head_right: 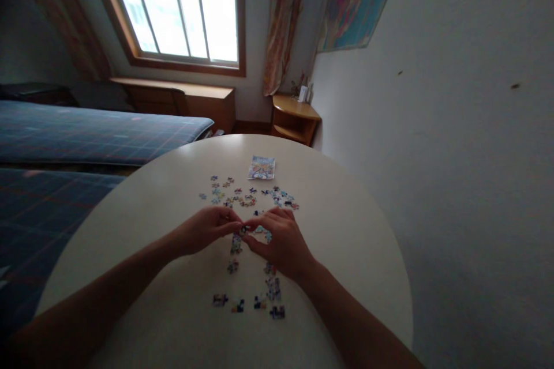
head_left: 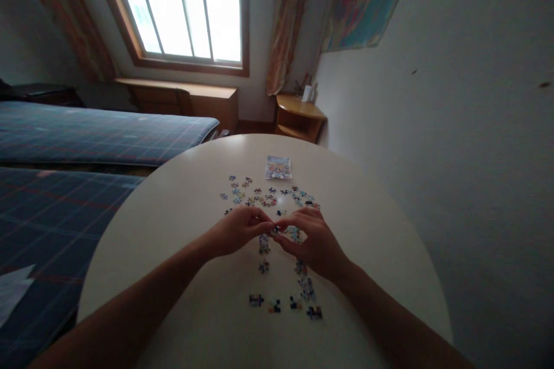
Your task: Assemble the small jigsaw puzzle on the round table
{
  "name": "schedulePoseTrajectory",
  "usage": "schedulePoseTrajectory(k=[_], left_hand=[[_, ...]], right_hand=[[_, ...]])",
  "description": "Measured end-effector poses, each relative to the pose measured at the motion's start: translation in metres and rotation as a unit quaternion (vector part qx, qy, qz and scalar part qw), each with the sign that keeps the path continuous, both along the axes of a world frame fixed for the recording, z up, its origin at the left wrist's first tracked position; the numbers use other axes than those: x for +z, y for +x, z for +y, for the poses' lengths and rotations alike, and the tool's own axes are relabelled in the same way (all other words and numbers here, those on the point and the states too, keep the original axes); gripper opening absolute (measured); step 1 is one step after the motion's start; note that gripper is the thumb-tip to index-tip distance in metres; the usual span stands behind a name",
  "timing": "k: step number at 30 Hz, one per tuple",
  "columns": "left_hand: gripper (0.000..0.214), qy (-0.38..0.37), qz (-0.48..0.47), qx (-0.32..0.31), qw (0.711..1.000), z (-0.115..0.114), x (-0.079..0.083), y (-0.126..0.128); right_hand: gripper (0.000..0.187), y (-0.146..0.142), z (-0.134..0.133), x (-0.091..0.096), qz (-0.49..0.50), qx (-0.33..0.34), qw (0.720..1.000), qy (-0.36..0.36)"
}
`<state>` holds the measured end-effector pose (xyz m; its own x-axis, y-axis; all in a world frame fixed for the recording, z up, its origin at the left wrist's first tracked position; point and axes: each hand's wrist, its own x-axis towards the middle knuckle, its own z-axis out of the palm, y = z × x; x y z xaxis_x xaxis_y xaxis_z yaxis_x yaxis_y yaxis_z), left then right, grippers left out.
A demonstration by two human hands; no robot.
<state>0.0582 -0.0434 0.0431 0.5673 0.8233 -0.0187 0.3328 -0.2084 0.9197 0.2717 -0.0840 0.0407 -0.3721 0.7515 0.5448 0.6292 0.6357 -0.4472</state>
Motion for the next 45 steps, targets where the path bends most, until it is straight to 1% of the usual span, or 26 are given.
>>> schedulePoseTrajectory(k=[1,3,5,7,8,10,14,20,24,26,31,36,41,45], left_hand=[[0.031,0.023,0.032,-0.013,0.999,0.001,0.002,-0.005],[0.033,0.092,0.092,-0.022,0.991,0.003,0.005,-0.016],[0.056,0.175,0.140,-0.047,0.973,0.003,0.006,-0.024],[0.085,0.217,0.188,-0.084,0.954,0.001,0.005,-0.028],[0.096,0.219,0.213,-0.099,0.947,-0.001,0.004,-0.027],[0.110,0.205,0.259,-0.114,0.937,-0.004,0.001,-0.025],[0.118,0.190,0.301,-0.120,0.927,-0.009,-0.003,-0.020],[0.125,0.165,0.337,-0.137,0.917,-0.013,0.001,-0.017],[0.126,0.150,0.357,-0.145,0.911,-0.015,0.005,-0.018],[0.123,0.149,0.365,-0.140,0.908,-0.013,0.006,-0.020],[0.106,0.165,0.380,-0.117,0.903,-0.003,0.004,-0.028],[0.105,0.156,0.398,-0.115,0.896,-0.001,0.005,-0.028],[0.103,0.164,0.396,-0.110,0.897,-0.003,0.005,-0.027],[0.105,0.190,0.360,-0.102,0.908,0.000,-0.003,-0.028]], right_hand=[[0.019,0.000,0.000,0.000,-0.006,0.006,1.000,-0.008],[0.019,0.000,0.000,-0.001,-0.019,0.024,0.999,-0.025],[0.020,-0.002,-0.001,-0.002,-0.035,0.045,0.997,-0.043],[0.023,-0.003,-0.001,-0.004,-0.051,0.060,0.995,-0.056],[0.023,-0.004,-0.001,-0.005,-0.057,0.063,0.995,-0.060],[0.023,-0.005,-0.001,-0.007,-0.067,0.063,0.994,-0.066],[0.020,-0.006,-0.001,-0.009,-0.077,0.065,0.992,-0.071],[0.018,-0.007,-0.002,-0.009,-0.075,0.075,0.991,-0.079],[0.018,-0.009,-0.003,-0.010,-0.093,0.080,0.988,-0.089],[0.018,-0.009,-0.003,-0.011,-0.097,0.081,0.988,-0.092],[0.020,-0.010,-0.003,-0.013,-0.101,0.091,0.986,-0.098],[0.023,-0.009,-0.003,-0.013,-0.102,0.094,0.985,-0.100],[0.020,-0.007,-0.003,-0.012,-0.100,0.094,0.985,-0.102],[0.017,-0.007,-0.003,-0.011,-0.105,0.093,0.985,-0.102]])
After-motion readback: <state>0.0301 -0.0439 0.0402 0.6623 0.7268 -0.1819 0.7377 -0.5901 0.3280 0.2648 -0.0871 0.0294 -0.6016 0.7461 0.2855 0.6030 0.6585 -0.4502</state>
